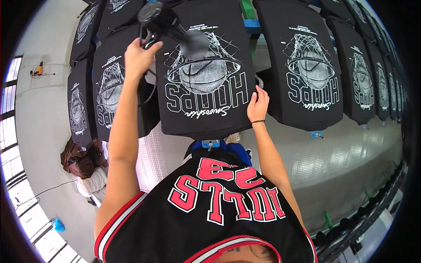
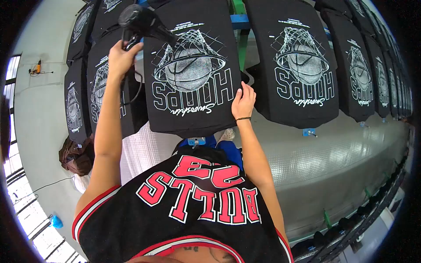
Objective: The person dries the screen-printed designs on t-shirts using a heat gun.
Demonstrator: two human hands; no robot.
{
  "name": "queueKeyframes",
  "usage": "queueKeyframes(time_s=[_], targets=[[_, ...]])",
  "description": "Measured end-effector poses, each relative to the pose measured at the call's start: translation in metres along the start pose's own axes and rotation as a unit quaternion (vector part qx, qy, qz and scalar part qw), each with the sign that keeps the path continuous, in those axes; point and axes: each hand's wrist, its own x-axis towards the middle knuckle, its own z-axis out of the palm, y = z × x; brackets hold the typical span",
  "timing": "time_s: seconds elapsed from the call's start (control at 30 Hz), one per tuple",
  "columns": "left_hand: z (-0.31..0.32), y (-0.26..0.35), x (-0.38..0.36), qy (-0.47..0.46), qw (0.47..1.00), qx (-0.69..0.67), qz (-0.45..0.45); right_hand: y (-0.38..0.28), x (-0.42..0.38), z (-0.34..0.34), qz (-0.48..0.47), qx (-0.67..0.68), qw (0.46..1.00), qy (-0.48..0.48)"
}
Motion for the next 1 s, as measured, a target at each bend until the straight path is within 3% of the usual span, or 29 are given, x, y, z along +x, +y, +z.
queueKeyframes(time_s=[0.03, 0.13, 0.23, 0.37, 0.47, 0.67, 0.7, 0.8, 0.83, 0.93, 1.0], targets=[[-0.009, -0.004, -0.001, -0.015, 0.999, -0.029, -0.016, -0.001, 0.0, 0.0, 0.0, 0.001, 1.0, -0.003], [-0.026, -0.019, -0.029, 0.051, 0.997, 0.059, -0.028, -0.002, -0.001, -0.002, 0.005, 0.002, 1.0, -0.016], [-0.054, -0.026, -0.072, -0.031, 0.994, -0.067, -0.083, -0.002, 0.0, -0.001, 0.007, 0.013, 0.999, -0.029], [-0.073, -0.029, -0.144, 0.018, 0.995, 0.049, -0.088, -0.001, 0.001, 0.0, 0.007, 0.01, 1.0, -0.023], [-0.088, -0.034, -0.186, -0.01, 0.991, 0.005, -0.135, 0.002, 0.0, 0.001, -0.007, 0.02, 1.0, -0.011], [-0.068, -0.009, -0.236, -0.055, 0.993, -0.021, -0.099, 0.006, -0.009, 0.0, -0.016, 0.033, 0.999, -0.004], [-0.059, 0.0, -0.239, -0.056, 0.997, -0.019, -0.05, 0.006, -0.012, -0.003, -0.015, 0.039, 0.999, -0.006], [-0.04, 0.02, -0.241, -0.13, 0.988, -0.049, -0.072, 0.007, -0.022, -0.012, 0.004, 0.084, 0.996, -0.026], [-0.027, 0.025, -0.242, -0.118, 0.991, -0.054, -0.029, 0.007, -0.025, -0.017, 0.005, 0.091, 0.995, -0.034], [-0.008, 0.052, -0.234, -0.176, 0.982, -0.049, -0.039, 0.012, -0.037, -0.03, 0.013, 0.106, 0.993, -0.043], [0.007, 0.059, -0.228, -0.176, 0.983, -0.045, -0.001, 0.015, -0.04, -0.041, 0.009, 0.108, 0.993, -0.042]])
